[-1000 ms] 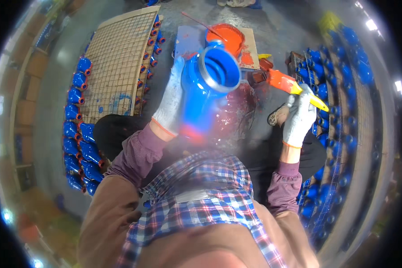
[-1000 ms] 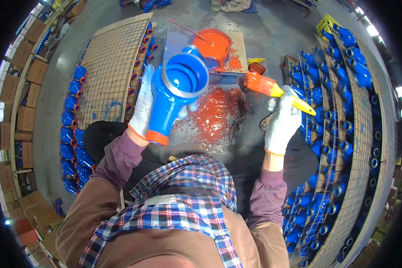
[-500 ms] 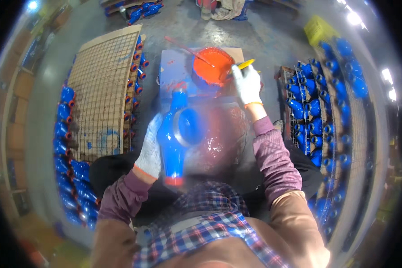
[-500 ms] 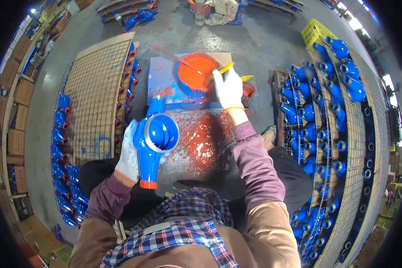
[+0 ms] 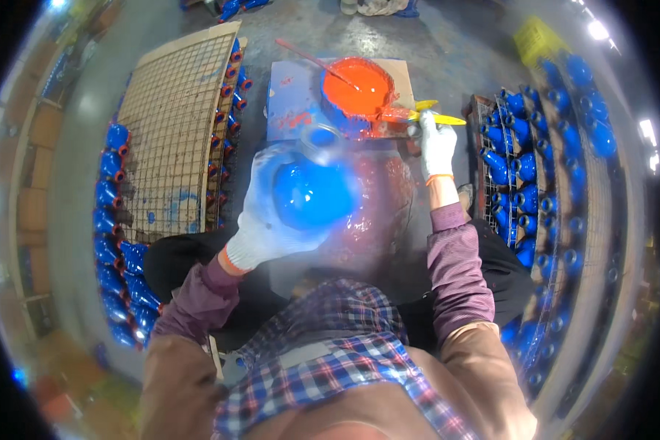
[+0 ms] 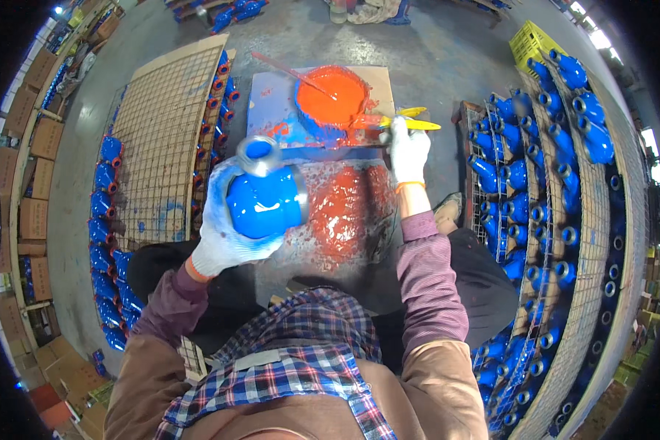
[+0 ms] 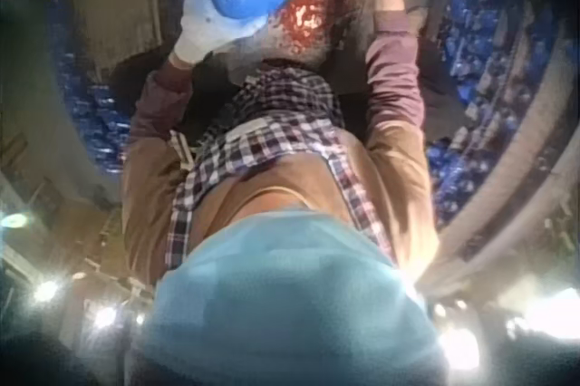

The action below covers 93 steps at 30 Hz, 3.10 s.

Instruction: Painting blue metal parts with orange paint using a brush and a spray can.

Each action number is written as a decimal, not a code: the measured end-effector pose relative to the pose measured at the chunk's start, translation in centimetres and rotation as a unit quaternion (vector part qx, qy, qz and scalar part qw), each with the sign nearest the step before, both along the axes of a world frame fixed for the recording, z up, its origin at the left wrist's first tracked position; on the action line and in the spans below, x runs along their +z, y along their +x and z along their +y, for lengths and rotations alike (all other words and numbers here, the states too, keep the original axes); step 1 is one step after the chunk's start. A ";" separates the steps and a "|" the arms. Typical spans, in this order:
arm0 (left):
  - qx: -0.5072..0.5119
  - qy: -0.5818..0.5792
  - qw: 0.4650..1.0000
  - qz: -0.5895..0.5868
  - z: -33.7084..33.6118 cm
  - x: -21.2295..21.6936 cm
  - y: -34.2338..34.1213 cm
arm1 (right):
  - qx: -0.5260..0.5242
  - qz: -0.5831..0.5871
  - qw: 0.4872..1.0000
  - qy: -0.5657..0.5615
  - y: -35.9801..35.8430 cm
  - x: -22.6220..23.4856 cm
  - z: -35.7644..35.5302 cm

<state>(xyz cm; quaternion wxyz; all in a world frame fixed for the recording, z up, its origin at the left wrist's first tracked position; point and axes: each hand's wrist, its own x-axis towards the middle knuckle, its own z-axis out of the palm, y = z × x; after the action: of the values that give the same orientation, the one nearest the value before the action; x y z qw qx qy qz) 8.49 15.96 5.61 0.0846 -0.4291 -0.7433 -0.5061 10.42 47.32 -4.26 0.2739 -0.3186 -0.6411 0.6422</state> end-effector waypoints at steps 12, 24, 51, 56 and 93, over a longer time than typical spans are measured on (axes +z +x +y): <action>-0.317 -0.105 0.843 0.422 1.5 2.4 -1.2 | 0.212 0.027 0.975 0.053 7.4 9.8 -3.5; -0.307 -0.096 0.825 0.465 2.3 2.2 0.1 | 0.193 0.062 0.941 0.271 11.0 15.2 -6.5; -0.162 0.283 0.507 -0.798 4.9 -1.5 3.9 | 0.238 0.102 0.822 0.508 18.3 8.8 -6.8; -0.101 0.140 0.793 -0.584 4.6 -2.5 2.9 | 0.249 0.090 0.769 0.582 19.4 9.4 -5.9; -0.056 0.005 0.985 0.164 2.4 -1.3 6.1 | 0.111 0.137 0.885 0.431 16.8 13.6 -10.2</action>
<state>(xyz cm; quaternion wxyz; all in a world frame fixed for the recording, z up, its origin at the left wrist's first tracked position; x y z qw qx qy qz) 14.56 18.41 4.35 0.1786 -0.5471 -0.6916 -0.4364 27.17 37.12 9.31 0.3962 -0.0050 -0.8419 0.3663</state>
